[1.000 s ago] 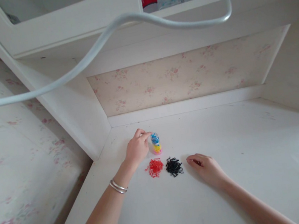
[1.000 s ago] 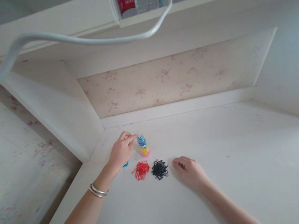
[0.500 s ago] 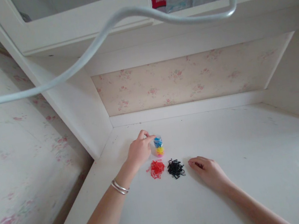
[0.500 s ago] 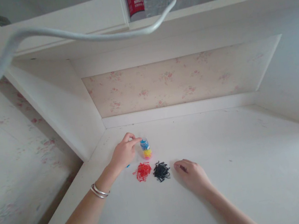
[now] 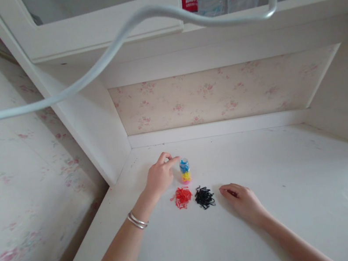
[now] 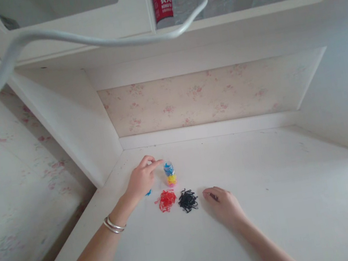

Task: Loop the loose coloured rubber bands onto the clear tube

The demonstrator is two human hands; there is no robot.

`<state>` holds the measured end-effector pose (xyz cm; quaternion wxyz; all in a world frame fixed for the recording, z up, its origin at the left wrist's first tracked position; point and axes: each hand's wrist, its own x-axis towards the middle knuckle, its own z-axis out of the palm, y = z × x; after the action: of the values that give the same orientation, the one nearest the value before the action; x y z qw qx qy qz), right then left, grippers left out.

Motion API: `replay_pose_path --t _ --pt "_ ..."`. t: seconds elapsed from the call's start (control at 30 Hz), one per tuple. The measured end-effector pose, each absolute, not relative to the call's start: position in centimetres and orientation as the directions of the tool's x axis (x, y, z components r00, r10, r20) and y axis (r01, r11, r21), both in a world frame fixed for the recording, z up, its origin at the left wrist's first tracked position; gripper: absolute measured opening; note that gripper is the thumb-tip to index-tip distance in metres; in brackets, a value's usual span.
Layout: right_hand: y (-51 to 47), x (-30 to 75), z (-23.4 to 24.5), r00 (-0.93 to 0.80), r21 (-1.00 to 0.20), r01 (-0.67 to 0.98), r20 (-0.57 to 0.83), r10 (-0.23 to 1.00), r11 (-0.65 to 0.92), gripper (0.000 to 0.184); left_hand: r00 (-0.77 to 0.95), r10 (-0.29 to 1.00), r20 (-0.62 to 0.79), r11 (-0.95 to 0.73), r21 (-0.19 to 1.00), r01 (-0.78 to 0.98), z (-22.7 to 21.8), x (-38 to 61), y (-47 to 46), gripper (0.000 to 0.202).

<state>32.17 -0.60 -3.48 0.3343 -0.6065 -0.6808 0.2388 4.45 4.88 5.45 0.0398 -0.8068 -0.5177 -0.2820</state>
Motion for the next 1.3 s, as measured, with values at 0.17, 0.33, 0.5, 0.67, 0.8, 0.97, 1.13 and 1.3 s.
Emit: replay_pose_path --t 0.17,0.33,0.5,0.67,0.8,0.97,1.13,1.3 --pt "-2.3 29.3 -1.4 -0.066 -0.771 0.611 0.179 0.982 0.182 0.036 0.086 0.801 0.593 -0.44 0.486 0.755 3.6 1.7 4.7 0.037" --pt "-3.8 23.2 2.1 -0.413 -0.57 0.695 0.183 0.892 0.439 0.036 -0.099 0.827 0.553 -0.369 0.667 0.647 0.5 -1.4 4.1 0.027" --pt "-1.9 16.2 3.6 -0.569 -0.252 0.788 0.049 0.821 0.561 0.028 -0.085 0.852 0.517 -0.348 0.679 0.647 -0.2 -3.2 3.9 0.028" --pt "1.3 10.9 3.5 -0.565 -0.067 0.825 -0.069 0.822 0.562 0.027 -0.168 0.835 0.525 -0.295 0.683 0.668 0.0 -4.3 3.9 0.027" --pt "3.4 9.3 3.0 -0.539 -0.043 0.842 -0.12 0.834 0.538 0.024 -0.141 0.838 0.528 -0.304 0.666 0.681 -0.1 -4.5 3.9 0.027" --pt "3.9 9.1 2.2 -0.527 -0.047 0.849 -0.127 0.84 0.526 0.025 -0.102 0.842 0.53 -0.322 0.645 0.693 0.0 -4.3 3.8 0.028" --pt "3.5 9.4 2.0 -0.527 -0.064 0.85 -0.101 0.844 0.523 0.027 -0.107 0.85 0.515 -0.304 0.647 0.699 0.0 -4.3 3.8 0.027" --pt "3.2 10.6 2.3 -0.505 -0.083 0.862 -0.041 0.862 0.5 0.03 -0.078 0.857 0.51 -0.309 0.628 0.714 -0.5 -4.1 4.0 0.027"
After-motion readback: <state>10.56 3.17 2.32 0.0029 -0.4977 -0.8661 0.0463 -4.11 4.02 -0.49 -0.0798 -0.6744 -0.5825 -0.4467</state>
